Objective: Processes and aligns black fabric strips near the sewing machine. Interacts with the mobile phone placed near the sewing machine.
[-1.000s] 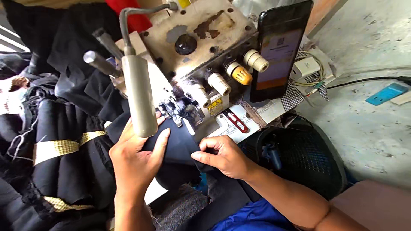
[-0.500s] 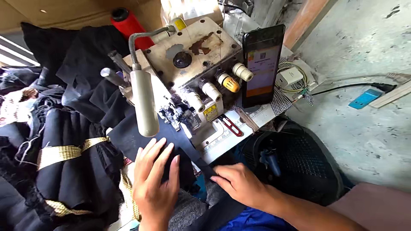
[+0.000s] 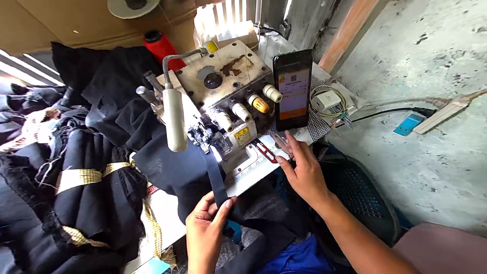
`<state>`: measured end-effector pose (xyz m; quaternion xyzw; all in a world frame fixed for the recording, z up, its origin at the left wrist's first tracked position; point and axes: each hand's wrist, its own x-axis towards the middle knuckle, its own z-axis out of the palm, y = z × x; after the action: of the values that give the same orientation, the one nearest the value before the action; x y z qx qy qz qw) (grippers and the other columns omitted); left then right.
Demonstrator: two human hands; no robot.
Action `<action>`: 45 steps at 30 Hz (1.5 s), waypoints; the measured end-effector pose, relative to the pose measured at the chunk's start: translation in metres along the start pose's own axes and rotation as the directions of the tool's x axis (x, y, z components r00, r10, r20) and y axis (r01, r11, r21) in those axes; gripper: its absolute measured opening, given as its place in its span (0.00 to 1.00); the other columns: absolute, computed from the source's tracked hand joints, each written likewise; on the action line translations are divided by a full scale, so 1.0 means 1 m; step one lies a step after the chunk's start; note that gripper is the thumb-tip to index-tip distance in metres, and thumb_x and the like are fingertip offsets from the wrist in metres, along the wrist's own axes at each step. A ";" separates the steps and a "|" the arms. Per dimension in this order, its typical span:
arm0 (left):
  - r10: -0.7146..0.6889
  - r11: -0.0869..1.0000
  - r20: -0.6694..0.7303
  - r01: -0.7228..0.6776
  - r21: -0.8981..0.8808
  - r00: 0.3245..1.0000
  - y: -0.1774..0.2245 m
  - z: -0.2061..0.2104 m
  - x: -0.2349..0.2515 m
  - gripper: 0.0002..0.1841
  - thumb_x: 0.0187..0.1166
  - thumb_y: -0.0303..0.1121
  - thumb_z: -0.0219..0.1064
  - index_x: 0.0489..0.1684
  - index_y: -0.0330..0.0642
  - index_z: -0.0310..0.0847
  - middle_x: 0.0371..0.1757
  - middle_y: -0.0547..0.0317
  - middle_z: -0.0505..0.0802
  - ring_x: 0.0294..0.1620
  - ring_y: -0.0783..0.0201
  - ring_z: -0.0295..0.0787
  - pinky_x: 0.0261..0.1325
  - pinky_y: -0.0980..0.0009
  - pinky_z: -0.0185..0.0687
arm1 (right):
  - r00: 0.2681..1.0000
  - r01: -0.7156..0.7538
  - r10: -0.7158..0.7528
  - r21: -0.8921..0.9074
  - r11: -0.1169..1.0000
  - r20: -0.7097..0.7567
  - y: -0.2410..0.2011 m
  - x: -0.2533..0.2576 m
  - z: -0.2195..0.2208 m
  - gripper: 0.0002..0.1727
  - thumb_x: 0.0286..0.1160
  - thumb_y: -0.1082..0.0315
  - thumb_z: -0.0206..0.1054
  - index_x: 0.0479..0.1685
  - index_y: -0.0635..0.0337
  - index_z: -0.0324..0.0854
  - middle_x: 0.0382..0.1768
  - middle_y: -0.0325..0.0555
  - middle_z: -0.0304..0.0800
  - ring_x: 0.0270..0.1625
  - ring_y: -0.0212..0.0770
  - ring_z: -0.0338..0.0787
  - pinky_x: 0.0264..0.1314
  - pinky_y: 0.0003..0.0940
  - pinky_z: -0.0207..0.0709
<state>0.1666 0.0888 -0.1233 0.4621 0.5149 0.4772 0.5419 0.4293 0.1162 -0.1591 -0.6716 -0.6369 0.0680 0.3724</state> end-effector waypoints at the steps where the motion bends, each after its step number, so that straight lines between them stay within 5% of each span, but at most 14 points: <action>1: -0.022 0.999 0.021 0.023 -0.045 1.000 0.002 0.000 -0.003 0.13 0.76 0.19 0.68 0.57 0.27 0.81 0.37 0.48 0.98 0.37 0.58 0.99 0.47 0.66 0.96 | 1.000 0.002 -0.001 -0.040 0.999 0.003 0.001 0.005 0.002 0.36 0.86 0.49 0.62 0.89 0.58 0.65 0.55 0.54 0.88 0.53 0.48 0.89 0.56 0.44 0.86; 5: -0.061 0.987 0.054 0.069 -0.147 0.997 0.000 0.002 -0.012 0.07 0.83 0.21 0.61 0.50 0.29 0.82 0.38 0.44 0.98 0.38 0.56 0.99 0.48 0.64 0.96 | 1.000 -0.004 0.007 -0.121 0.993 0.025 -0.001 0.014 0.006 0.39 0.85 0.42 0.60 0.91 0.56 0.63 0.48 0.54 0.89 0.49 0.52 0.89 0.52 0.48 0.84; 9: 0.046 0.999 0.017 -0.045 -0.021 0.999 -0.007 -0.003 -0.013 0.07 0.80 0.26 0.67 0.42 0.33 0.91 0.48 0.48 0.98 0.50 0.61 0.96 0.57 0.69 0.91 | 1.000 0.008 -0.008 -0.016 1.000 -0.012 -0.003 0.008 0.003 0.37 0.86 0.45 0.62 0.89 0.55 0.67 0.51 0.49 0.89 0.49 0.44 0.88 0.51 0.41 0.85; 15: 0.057 0.998 0.085 -0.060 0.028 0.995 0.004 -0.002 -0.011 0.10 0.83 0.27 0.64 0.38 0.35 0.94 0.41 0.52 0.99 0.43 0.66 0.97 0.52 0.72 0.92 | 0.995 0.082 -0.098 0.308 0.948 0.035 -0.048 0.000 0.017 0.16 0.83 0.61 0.66 0.58 0.59 0.91 0.50 0.46 0.93 0.50 0.35 0.92 0.52 0.30 0.88; 20: 0.013 0.985 0.126 0.009 -0.170 0.992 0.018 0.007 -0.017 0.13 0.88 0.31 0.60 0.42 0.35 0.92 0.45 0.47 0.99 0.48 0.60 0.98 0.59 0.65 0.92 | 0.962 0.006 -0.165 0.585 0.811 0.219 -0.084 0.013 0.060 0.21 0.79 0.53 0.71 0.53 0.63 0.92 0.58 0.51 0.91 0.63 0.39 0.89 0.67 0.33 0.83; 23: -0.063 0.943 0.152 0.108 -0.315 0.986 0.016 0.008 -0.018 0.13 0.88 0.31 0.61 0.47 0.34 0.92 0.42 0.46 0.98 0.42 0.60 0.99 0.52 0.65 0.94 | 0.927 -0.149 -0.164 0.731 0.666 0.337 -0.091 0.012 0.067 0.14 0.79 0.61 0.70 0.39 0.67 0.89 0.42 0.48 0.92 0.48 0.33 0.90 0.55 0.29 0.83; 27: -0.165 0.937 0.117 0.193 -0.290 0.979 -0.004 0.007 -0.016 0.12 0.88 0.26 0.58 0.46 0.31 0.90 0.38 0.47 0.97 0.38 0.62 0.98 0.47 0.67 0.95 | 0.835 -0.459 -0.090 0.777 0.431 0.543 -0.096 0.003 0.058 0.08 0.82 0.74 0.64 0.47 0.68 0.87 0.37 0.44 0.93 0.39 0.26 0.91 0.47 0.24 0.86; 30: -0.145 0.959 0.070 0.158 -0.236 0.987 -0.014 0.008 -0.015 0.11 0.87 0.25 0.59 0.46 0.30 0.88 0.36 0.47 0.97 0.35 0.63 0.97 0.44 0.69 0.94 | 0.803 -0.522 -0.096 0.772 0.363 0.588 -0.093 0.000 0.054 0.10 0.83 0.76 0.62 0.50 0.71 0.87 0.41 0.45 0.94 0.41 0.27 0.92 0.50 0.24 0.87; 33: -0.086 0.986 0.043 0.091 -0.137 0.995 -0.015 0.009 -0.014 0.10 0.86 0.24 0.60 0.42 0.30 0.89 0.35 0.50 0.97 0.35 0.63 0.97 0.43 0.69 0.94 | 0.771 -0.561 -0.110 0.751 0.348 0.627 -0.090 -0.001 0.049 0.12 0.81 0.78 0.62 0.56 0.73 0.85 0.46 0.49 0.95 0.46 0.30 0.93 0.55 0.26 0.88; 36: -0.044 0.998 0.044 0.046 -0.049 0.998 -0.016 0.006 -0.013 0.12 0.86 0.26 0.61 0.37 0.32 0.91 0.33 0.53 0.96 0.34 0.67 0.95 0.42 0.71 0.92 | 0.741 -0.618 -0.050 0.709 0.339 0.670 -0.090 -0.004 0.044 0.09 0.80 0.76 0.65 0.52 0.69 0.86 0.38 0.44 0.95 0.34 0.28 0.91 0.36 0.23 0.87; 38: -0.038 0.997 0.059 0.042 -0.064 0.998 -0.016 0.005 -0.014 0.13 0.87 0.26 0.60 0.36 0.32 0.91 0.34 0.53 0.97 0.35 0.66 0.95 0.44 0.70 0.93 | 0.744 -0.622 -0.024 0.707 0.337 0.667 -0.088 -0.006 0.043 0.07 0.79 0.76 0.67 0.47 0.69 0.88 0.34 0.43 0.94 0.31 0.27 0.90 0.34 0.22 0.86; 45: 0.039 0.930 0.215 0.043 -0.366 0.976 0.009 0.005 -0.022 0.14 0.91 0.32 0.58 0.45 0.33 0.89 0.41 0.50 0.98 0.41 0.60 0.98 0.52 0.62 0.95 | 0.775 -0.532 -0.109 0.736 0.418 0.622 -0.081 -0.007 0.034 0.08 0.80 0.72 0.68 0.41 0.68 0.92 0.40 0.43 0.93 0.43 0.28 0.91 0.50 0.22 0.87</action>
<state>0.1709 0.0676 -0.1119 0.4014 0.3538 0.5110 0.6727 0.3435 0.1168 -0.1384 -0.3971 -0.4874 0.6424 0.4383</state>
